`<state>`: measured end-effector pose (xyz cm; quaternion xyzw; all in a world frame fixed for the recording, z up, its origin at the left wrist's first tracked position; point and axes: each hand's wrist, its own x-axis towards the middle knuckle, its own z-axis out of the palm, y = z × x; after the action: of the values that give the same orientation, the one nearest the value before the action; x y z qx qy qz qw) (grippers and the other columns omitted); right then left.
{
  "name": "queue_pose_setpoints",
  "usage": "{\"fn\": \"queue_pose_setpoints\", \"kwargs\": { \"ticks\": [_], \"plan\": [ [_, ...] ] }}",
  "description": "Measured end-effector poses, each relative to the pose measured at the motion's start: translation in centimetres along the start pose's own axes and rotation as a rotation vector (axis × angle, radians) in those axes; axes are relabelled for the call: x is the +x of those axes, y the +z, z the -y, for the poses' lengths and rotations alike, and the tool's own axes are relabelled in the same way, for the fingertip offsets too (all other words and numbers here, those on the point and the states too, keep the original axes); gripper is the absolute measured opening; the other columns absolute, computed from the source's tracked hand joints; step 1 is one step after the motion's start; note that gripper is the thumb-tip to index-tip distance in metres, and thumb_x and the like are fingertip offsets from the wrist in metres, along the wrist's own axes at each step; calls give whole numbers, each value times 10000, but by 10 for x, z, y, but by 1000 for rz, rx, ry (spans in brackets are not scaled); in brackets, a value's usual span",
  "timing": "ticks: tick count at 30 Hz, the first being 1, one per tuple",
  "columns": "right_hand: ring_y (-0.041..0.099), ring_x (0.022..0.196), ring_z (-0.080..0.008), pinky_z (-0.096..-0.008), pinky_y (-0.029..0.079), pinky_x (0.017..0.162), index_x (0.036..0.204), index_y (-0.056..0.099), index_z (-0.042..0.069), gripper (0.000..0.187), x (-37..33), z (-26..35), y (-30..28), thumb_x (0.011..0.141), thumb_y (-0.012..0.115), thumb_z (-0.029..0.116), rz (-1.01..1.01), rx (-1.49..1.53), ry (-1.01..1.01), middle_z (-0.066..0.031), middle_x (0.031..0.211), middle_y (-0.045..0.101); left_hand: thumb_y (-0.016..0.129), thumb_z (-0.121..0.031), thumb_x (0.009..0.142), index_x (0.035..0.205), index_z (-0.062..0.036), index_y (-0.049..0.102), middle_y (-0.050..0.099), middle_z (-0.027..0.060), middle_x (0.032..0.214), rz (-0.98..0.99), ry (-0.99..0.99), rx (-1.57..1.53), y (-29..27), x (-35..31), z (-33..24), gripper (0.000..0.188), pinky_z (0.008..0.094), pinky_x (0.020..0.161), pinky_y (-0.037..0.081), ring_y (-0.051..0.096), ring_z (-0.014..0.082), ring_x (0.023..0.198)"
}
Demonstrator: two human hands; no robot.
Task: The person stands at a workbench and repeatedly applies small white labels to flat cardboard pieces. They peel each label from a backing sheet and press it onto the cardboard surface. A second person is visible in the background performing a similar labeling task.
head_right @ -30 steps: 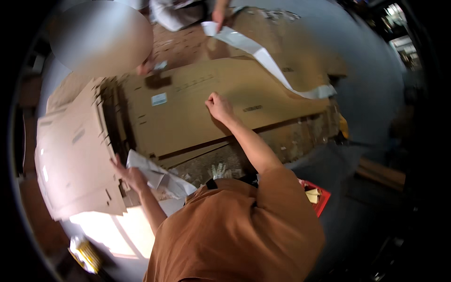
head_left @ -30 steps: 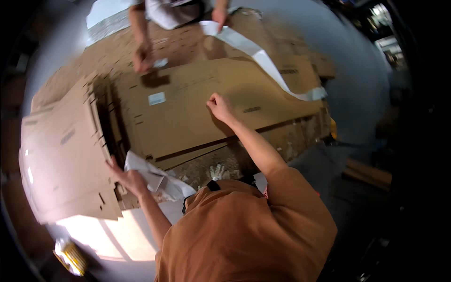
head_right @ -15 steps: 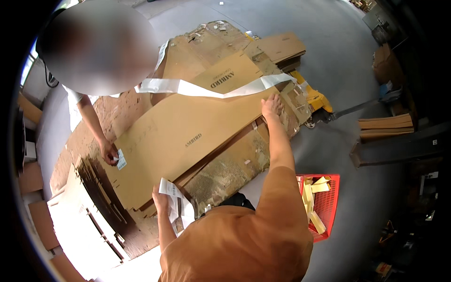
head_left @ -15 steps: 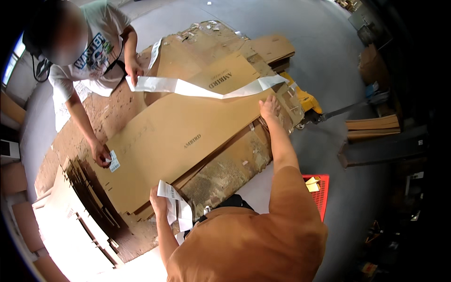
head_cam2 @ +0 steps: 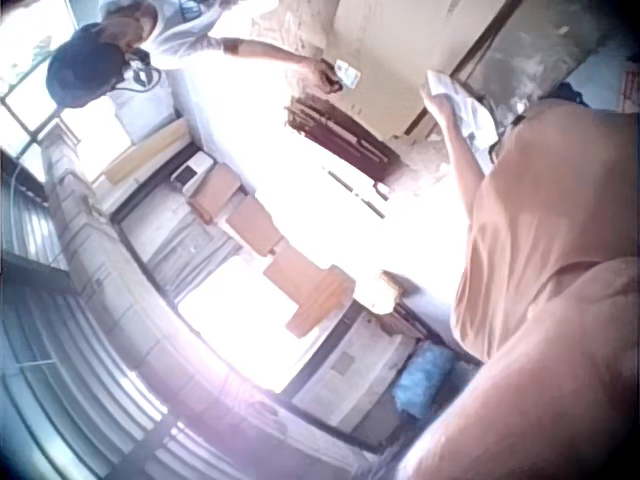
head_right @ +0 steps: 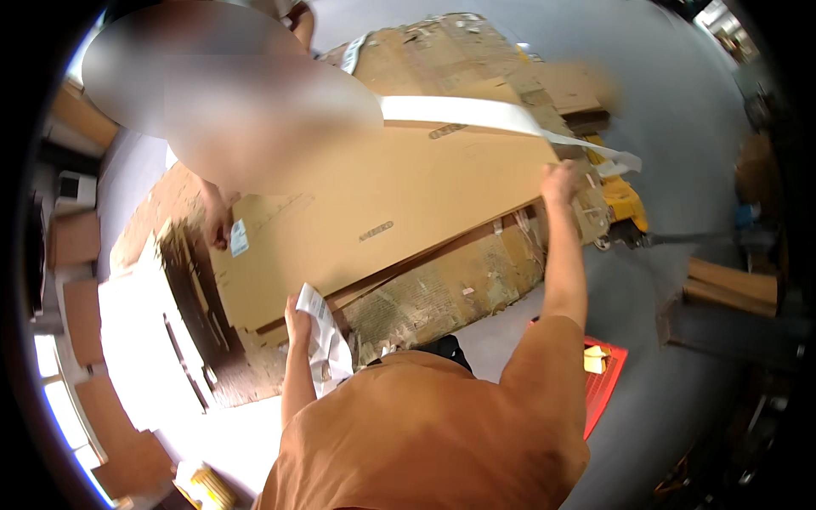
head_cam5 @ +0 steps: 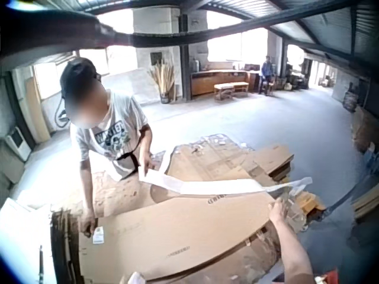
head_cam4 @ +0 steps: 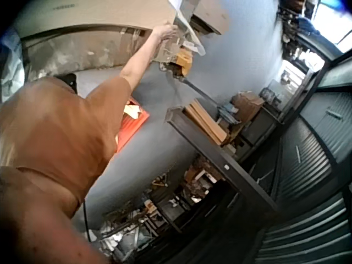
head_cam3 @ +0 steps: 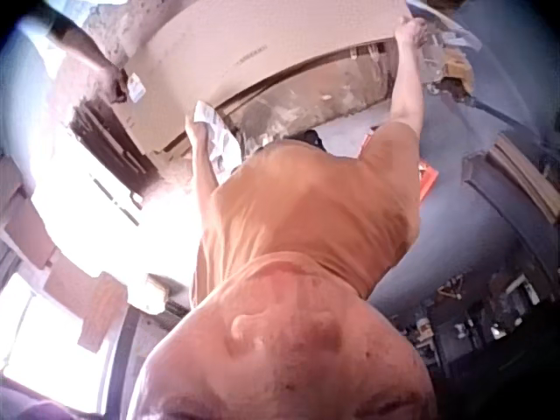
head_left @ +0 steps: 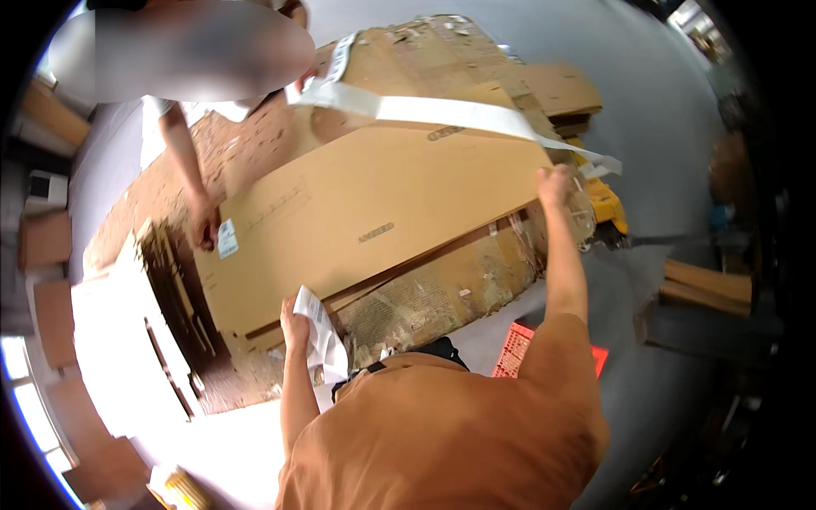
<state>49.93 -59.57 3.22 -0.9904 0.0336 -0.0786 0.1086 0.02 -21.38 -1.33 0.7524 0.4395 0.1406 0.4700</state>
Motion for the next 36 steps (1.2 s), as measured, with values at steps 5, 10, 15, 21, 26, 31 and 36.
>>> {"fn": "queue_pose_setpoints", "kwargs": {
  "ticks": [5,10,15,21,26,31,36],
  "plan": [
    [540,709,-141,-331,453,635,895,653,-20,295,64,-54,-14,806,681,259,190,588,7,-33,781,620,530,5,862,1073,-12,617,639,21,859,70,-286,-608,-5,-11,-41,229,274,648,486,589,130,735],
    [508,607,-86,-242,387,517,1003,647,-20,228,70,-57,-73,885,621,174,313,763,53,-12,767,622,433,-239,986,1256,-72,546,612,14,917,202,-493,-922,1,-40,-34,337,259,604,453,567,123,728],
    [410,461,-45,-227,266,395,961,643,33,173,59,-41,-104,917,593,192,468,793,-9,32,662,560,437,-235,976,1280,-73,550,618,67,1068,172,-354,-742,-10,-40,-24,362,315,804,481,592,166,924],
    [569,684,-105,-256,445,558,1053,566,48,203,36,-105,-107,926,581,205,620,869,107,-15,841,604,496,-173,942,1145,-53,651,651,24,915,-45,-319,-943,-50,-32,-83,282,266,706,482,598,107,796],
    [622,793,-210,-344,505,642,1062,543,12,282,-45,-117,-79,914,582,248,823,802,261,-87,966,616,552,-99,896,1121,-8,638,667,74,985,-168,117,-559,-116,-53,-133,258,283,803,488,608,128,886],
    [597,945,-163,-343,509,676,1154,548,21,315,-159,9,-59,886,627,168,1290,1092,51,-79,1115,594,518,-55,894,1076,16,635,652,61,963,-570,347,-815,-228,-87,-120,228,261,773,485,609,132,861],
    [586,912,-127,-275,449,626,1173,543,78,287,-273,195,-20,908,598,174,1330,1245,-125,-11,1063,620,496,-60,923,1068,11,639,638,57,930,-1086,284,-828,-315,-125,-57,215,247,766,496,610,128,835]
  ]
}}
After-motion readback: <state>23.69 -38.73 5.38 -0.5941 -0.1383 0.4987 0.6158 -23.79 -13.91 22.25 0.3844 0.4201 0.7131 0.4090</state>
